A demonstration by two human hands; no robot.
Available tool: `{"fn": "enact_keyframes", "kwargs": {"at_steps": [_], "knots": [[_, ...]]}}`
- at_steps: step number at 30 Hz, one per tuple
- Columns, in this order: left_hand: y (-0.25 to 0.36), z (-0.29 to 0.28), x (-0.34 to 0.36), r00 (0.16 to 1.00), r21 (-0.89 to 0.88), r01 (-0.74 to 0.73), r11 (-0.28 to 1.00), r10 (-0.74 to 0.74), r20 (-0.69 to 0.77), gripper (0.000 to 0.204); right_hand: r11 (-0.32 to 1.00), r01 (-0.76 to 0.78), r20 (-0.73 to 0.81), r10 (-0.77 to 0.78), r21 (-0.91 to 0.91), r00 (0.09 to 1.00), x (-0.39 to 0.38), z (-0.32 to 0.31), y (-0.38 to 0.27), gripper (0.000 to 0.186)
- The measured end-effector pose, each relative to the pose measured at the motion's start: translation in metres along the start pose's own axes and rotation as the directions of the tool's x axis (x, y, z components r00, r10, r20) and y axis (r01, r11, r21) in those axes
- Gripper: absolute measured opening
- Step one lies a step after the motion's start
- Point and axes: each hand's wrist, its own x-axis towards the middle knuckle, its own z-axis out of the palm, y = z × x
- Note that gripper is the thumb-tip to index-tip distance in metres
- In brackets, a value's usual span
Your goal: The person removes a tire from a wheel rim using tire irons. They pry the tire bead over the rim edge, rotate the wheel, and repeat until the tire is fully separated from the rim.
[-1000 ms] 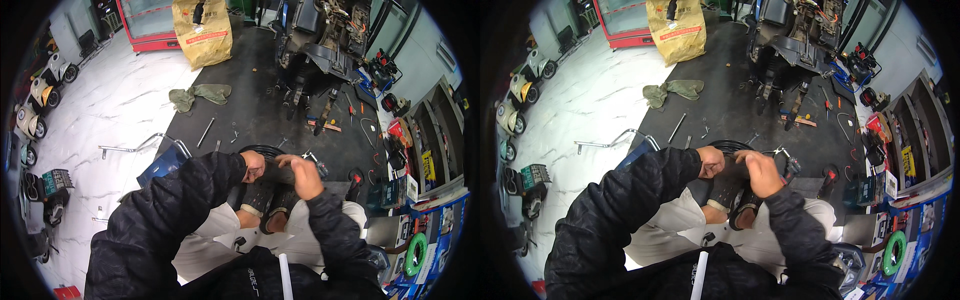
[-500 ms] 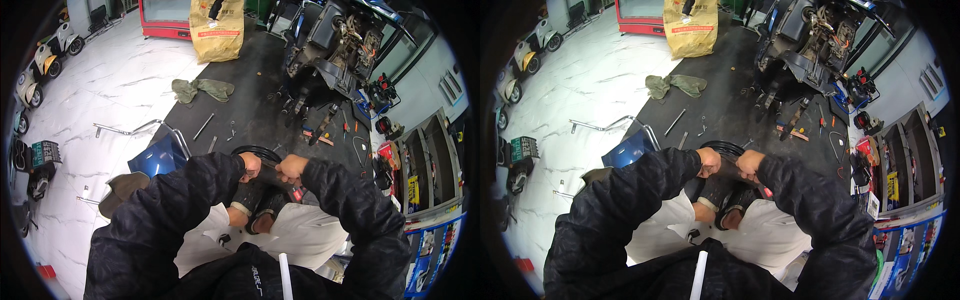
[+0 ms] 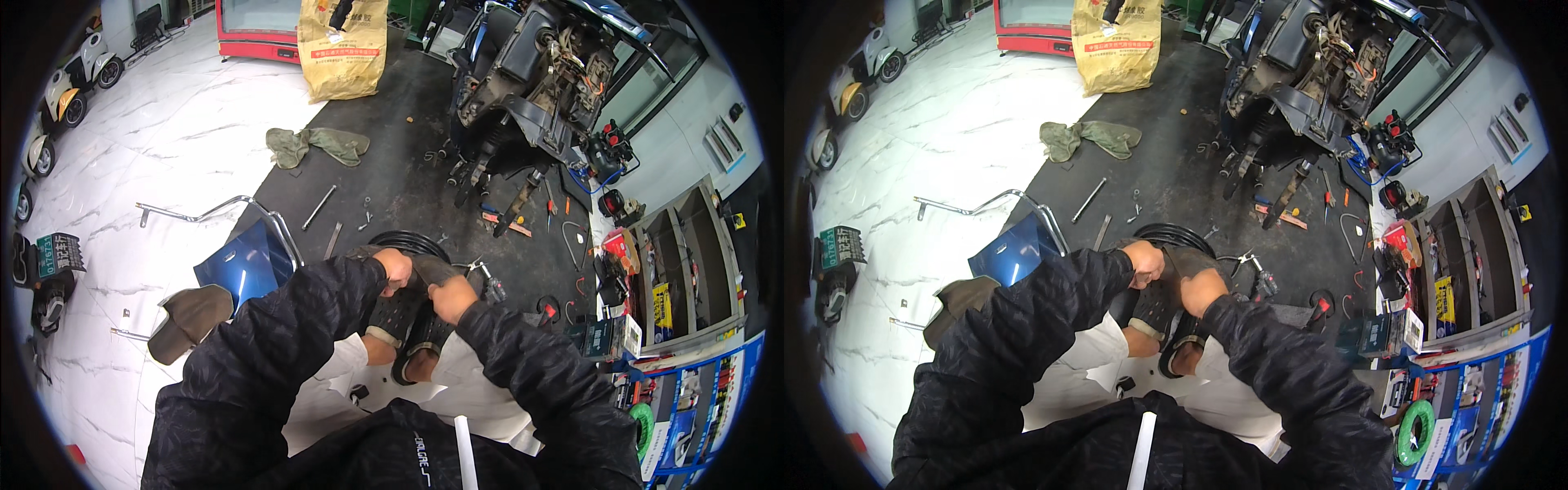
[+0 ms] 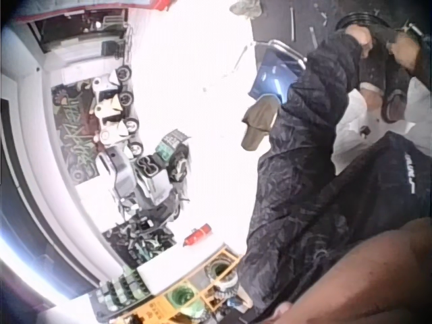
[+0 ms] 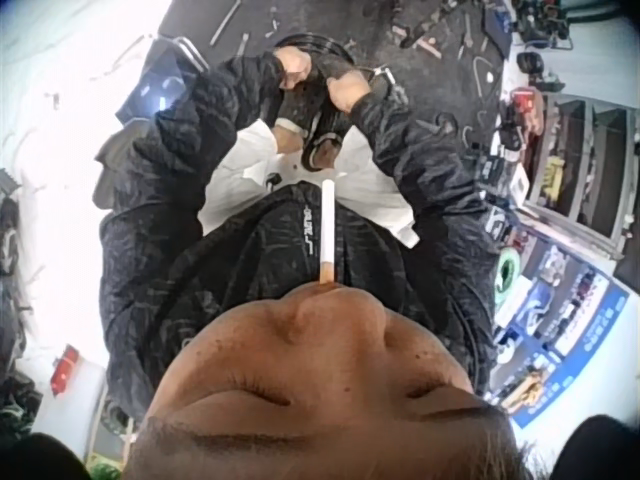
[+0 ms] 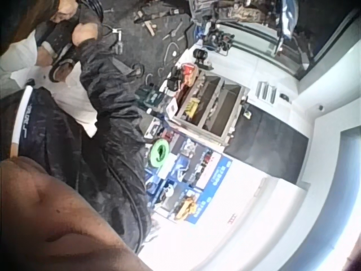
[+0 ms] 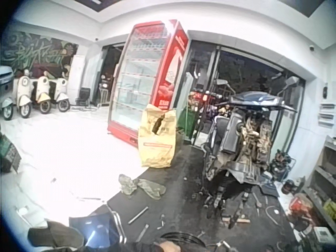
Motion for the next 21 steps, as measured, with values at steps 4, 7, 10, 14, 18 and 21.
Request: {"fn": "enact_keyframes", "kwargs": {"at_steps": [4,7,10,14,18,21], "knots": [[0.03,0.013,-0.001,0.907,0.468,0.407,0.784,-0.409,-0.105,0.003,0.999,0.016,-0.122,-0.019,-0.031,0.992,-0.023,0.024,0.003,0.043],[0.044,0.028,0.002,0.819,0.416,0.573,0.706,-0.489,-0.299,0.008,0.999,-0.037,-0.108,0.034,-0.028,0.994,-0.033,0.029,0.002,0.043],[0.042,0.039,0.008,0.876,0.665,0.481,0.571,-0.347,-0.335,0.017,0.997,-0.073,-0.109,0.068,-0.041,0.992,-0.04,0.034,0.001,0.041],[0.036,0.04,0.015,0.88,0.724,0.469,0.505,-0.338,-0.334,0.02,0.996,-0.069,-0.149,0.06,-0.054,0.987,-0.045,0.041,-0.004,0.039],[0.03,0.042,0.017,0.848,0.663,0.528,0.531,-0.368,-0.381,0.021,0.991,-0.084,-0.13,0.07,-0.101,0.989,-0.044,0.034,-0.01,0.04],[0.014,0.041,0.023,0.851,0.659,0.524,0.54,-0.359,-0.383,0.021,0.976,-0.105,-0.026,0.102,-0.189,0.994,-0.031,0.014,-0.015,0.04]]}}
